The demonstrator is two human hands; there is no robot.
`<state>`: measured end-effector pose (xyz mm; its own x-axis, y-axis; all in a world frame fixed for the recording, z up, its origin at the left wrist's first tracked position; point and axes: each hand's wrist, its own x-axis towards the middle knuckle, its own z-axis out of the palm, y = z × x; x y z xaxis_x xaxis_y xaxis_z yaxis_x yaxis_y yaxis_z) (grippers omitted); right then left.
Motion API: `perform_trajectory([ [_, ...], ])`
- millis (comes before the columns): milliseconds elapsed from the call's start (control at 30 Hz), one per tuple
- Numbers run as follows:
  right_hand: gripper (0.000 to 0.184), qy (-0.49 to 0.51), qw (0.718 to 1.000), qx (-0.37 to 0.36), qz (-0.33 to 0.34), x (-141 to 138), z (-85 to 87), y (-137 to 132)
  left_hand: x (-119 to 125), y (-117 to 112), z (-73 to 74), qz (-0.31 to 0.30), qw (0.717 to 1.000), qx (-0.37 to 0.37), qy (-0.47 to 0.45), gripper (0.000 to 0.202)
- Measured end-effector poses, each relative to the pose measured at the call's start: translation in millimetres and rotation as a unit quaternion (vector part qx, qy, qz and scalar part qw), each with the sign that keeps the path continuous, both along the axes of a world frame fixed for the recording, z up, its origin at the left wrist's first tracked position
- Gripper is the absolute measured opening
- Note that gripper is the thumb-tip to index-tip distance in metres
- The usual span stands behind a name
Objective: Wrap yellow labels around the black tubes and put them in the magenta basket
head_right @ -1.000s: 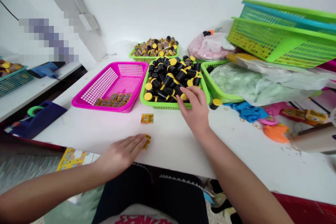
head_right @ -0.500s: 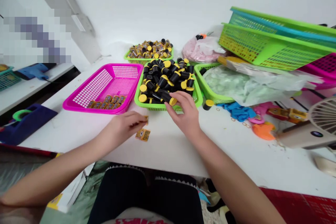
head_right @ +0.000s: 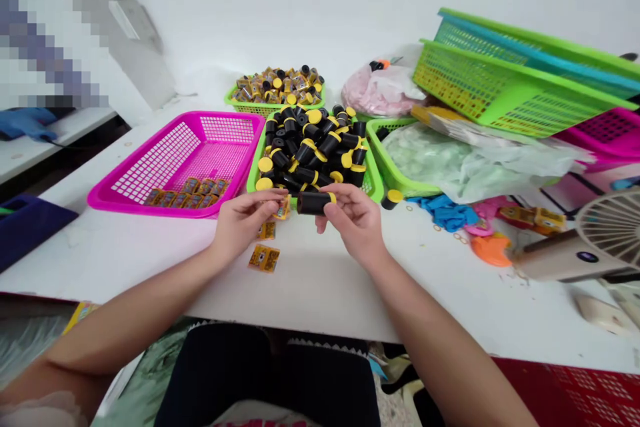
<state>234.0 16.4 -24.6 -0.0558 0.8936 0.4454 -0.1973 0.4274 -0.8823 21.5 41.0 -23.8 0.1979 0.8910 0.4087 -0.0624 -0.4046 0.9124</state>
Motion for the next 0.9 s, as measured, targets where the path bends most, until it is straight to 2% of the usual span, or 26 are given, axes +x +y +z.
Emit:
perform_trajectory([
  [100,0.026,0.017,0.999,-0.012,0.033,-3,-0.7,-2,0,-3,3.8,0.022,0.999,-0.01,-0.04,0.021],
  [167,0.026,0.029,0.998,-0.026,0.042,-7,0.5,-3,2,-4,3.8,-0.002,0.997,-0.026,-0.068,0.024],
  [267,0.027,0.056,0.996,-0.045,0.045,-12,3.7,-2,5,-6,1.9,-0.059,0.989,-0.069,-0.119,0.041],
  [367,0.028,0.074,0.995,-0.057,0.031,-14,6.5,0,6,-9,2.4,-0.088,0.98,-0.117,-0.136,0.061],
  [533,0.029,0.083,0.995,-0.062,0.015,-11,7.7,2,5,-12,6.9,-0.113,0.974,-0.159,-0.117,0.037],
  [733,0.032,0.07,0.995,-0.062,0.022,-10,10.0,2,3,-9,2.9,-0.104,0.979,-0.155,-0.078,0.044],
  [900,0.036,0.055,0.993,-0.089,0.053,-10,10.9,0,1,-8,1.9,-0.102,0.988,-0.112,-0.023,0.044],
])
